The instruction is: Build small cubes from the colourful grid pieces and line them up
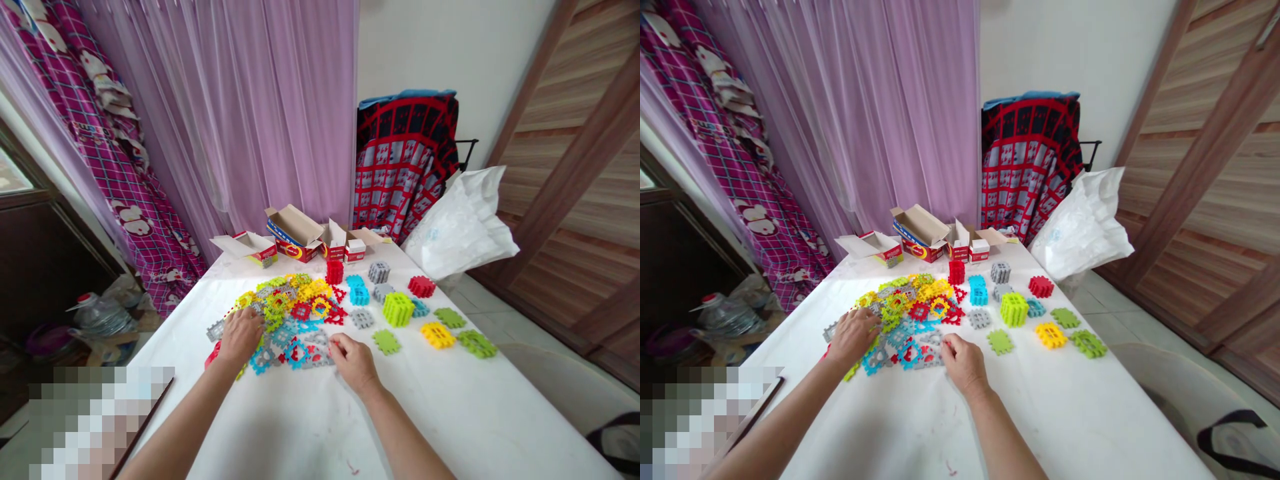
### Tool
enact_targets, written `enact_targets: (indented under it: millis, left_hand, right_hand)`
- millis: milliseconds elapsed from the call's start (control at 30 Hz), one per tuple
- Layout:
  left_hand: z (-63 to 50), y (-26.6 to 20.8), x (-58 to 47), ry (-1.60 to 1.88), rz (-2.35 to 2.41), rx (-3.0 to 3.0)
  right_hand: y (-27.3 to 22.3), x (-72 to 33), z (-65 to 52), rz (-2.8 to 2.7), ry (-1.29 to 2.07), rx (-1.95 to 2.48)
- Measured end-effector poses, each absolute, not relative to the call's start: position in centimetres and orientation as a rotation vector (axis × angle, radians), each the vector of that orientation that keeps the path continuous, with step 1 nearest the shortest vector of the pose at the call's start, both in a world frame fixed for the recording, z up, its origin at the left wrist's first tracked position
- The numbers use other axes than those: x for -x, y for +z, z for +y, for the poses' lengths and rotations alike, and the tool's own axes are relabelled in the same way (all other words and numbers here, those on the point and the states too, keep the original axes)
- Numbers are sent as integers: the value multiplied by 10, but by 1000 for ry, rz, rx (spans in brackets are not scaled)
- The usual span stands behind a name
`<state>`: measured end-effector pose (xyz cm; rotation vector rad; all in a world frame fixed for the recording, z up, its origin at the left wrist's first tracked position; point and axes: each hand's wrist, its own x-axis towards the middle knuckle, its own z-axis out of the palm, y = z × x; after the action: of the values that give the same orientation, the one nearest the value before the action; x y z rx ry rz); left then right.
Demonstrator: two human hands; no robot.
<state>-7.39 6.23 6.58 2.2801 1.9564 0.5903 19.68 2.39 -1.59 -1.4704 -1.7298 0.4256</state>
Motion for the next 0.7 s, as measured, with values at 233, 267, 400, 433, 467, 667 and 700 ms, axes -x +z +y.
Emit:
enact_targets:
  millis: [233, 267, 400, 433, 467, 667, 700]
  left_hand:
    - [63, 78, 73, 861, 1689, -1764]
    - [60, 78, 69, 877, 1627, -1665]
    - [43, 74, 45, 912, 1370, -1335]
    - [38, 72, 37, 916, 1319, -1272]
    - [35, 69, 30, 915, 1274, -1217]
    - [25, 54, -5, 928, 1128, -1016]
    - [25, 52, -9, 944, 1120, -1000]
  right_hand:
    - [-15, -197, 24, -1737, 446, 1478]
    - [-15, -197, 24, -1732, 451, 1475]
    - [-10, -195, 22, -1654, 496, 1364]
    - [-9, -194, 22, -1615, 524, 1318]
    - [-8, -194, 22, -1563, 565, 1271]
    - [5, -194, 20, -1309, 977, 1092]
    - [7, -194, 19, -1314, 1025, 1085]
